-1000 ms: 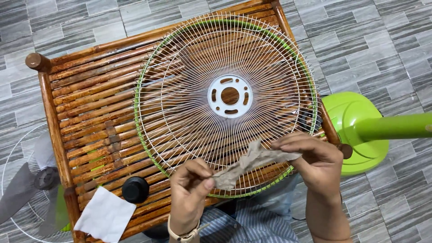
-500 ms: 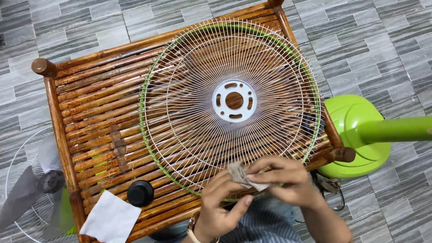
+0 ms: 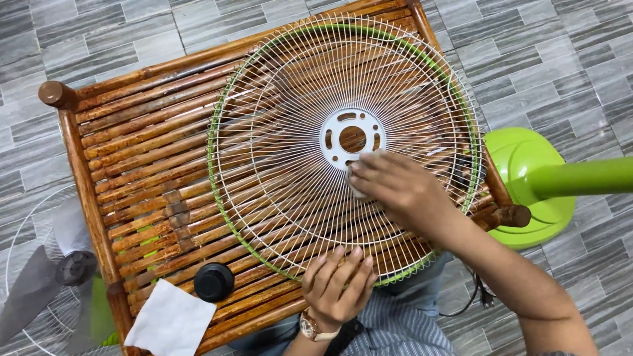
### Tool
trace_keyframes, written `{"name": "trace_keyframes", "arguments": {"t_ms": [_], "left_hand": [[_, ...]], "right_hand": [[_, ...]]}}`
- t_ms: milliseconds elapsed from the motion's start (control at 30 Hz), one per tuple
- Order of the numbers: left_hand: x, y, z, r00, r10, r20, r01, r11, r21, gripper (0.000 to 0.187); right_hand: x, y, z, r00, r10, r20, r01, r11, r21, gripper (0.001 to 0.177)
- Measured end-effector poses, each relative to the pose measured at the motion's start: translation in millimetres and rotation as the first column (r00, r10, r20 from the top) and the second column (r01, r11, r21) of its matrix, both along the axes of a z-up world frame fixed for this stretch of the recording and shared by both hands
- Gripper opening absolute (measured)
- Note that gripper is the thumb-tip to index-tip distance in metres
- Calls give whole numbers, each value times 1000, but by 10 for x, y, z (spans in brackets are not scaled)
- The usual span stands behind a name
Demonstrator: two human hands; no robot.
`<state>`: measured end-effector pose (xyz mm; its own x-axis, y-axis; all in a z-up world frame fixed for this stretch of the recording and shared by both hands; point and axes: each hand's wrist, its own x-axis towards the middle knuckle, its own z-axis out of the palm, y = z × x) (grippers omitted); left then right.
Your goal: Cleaning a circular fan grill using a cloth on a low bamboo table.
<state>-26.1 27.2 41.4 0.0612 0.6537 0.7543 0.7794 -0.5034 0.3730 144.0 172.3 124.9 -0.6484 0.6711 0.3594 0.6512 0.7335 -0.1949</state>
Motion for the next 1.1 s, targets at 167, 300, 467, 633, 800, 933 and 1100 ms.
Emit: {"name": "trace_keyframes", "arguments": {"t_ms": [167,300,467,633,800,933,1100], "left_hand": [[103,-32,-85,995,90,34,-90,996,-29,15],[110,-4,-8,993,115,16,-114,992,-46,14],[86,-5,38,996,89,30,-87,995,-43,11],[87,-16,-28,997,82,13,-81,996,-44,12],[114,-46,-123,996,90,23,-89,995,-53,11],[115,-28,-95,995,94,15,-93,994,-51,10],[129,2,-67,993,117,31,-117,993,-16,11]], "right_hand": [[48,-267,-130,995,74,66,-77,996,43,27],[110,-547,-180,983,177,-55,-179,984,-20,28],[226,-645,-91,966,189,-178,-221,958,-184,38],[111,-614,-114,995,87,41,-82,990,-113,54],[29,-307,-97,961,4,276,13,998,-60,75],[34,-205,-211,947,16,321,1,999,-52,88],[28,-383,-183,961,41,275,-16,996,-92,87]]}}
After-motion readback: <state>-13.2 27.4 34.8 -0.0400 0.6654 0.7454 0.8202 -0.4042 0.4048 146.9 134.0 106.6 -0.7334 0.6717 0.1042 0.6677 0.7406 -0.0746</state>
